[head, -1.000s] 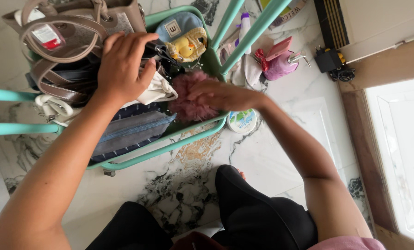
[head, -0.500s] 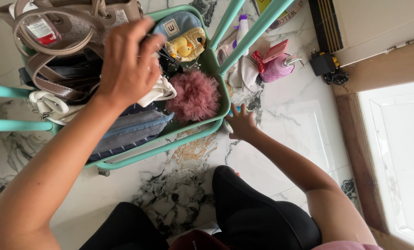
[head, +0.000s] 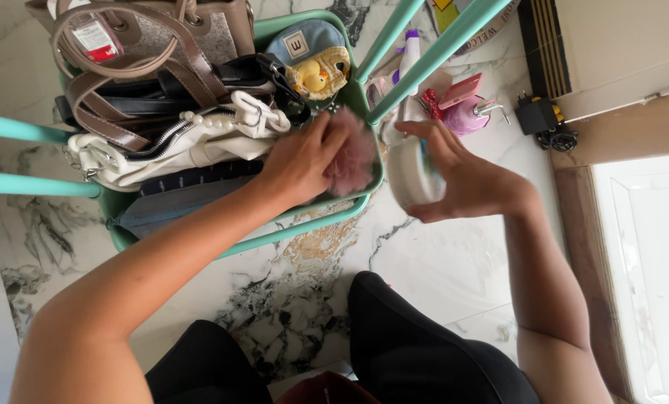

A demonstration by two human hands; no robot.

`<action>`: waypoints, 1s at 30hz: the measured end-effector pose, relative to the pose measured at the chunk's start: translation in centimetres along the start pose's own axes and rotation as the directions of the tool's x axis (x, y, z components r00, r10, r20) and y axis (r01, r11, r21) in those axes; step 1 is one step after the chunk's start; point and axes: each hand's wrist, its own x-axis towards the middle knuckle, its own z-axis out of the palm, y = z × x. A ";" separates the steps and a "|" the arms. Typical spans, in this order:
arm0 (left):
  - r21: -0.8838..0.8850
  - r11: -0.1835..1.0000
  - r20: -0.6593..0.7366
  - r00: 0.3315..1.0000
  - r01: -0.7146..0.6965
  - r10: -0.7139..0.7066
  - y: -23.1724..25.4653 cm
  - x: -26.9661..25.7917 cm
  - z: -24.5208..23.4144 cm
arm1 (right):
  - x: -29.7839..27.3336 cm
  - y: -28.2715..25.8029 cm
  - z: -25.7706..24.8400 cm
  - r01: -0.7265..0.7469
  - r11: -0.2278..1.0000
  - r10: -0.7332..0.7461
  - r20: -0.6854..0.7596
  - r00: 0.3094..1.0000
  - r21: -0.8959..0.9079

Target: The person assembles a light green plastic rolling cart by attaching legs and wheels, then places several personal items including bags, a phone, and a bath sponge onto the cart's tray.

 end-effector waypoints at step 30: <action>0.391 0.885 0.427 0.902 -0.254 0.070 -1.4 -4.2 3.9 | 3.8 0.4 2.2 0.164 0.986 -0.164 -0.053 0.985 -0.003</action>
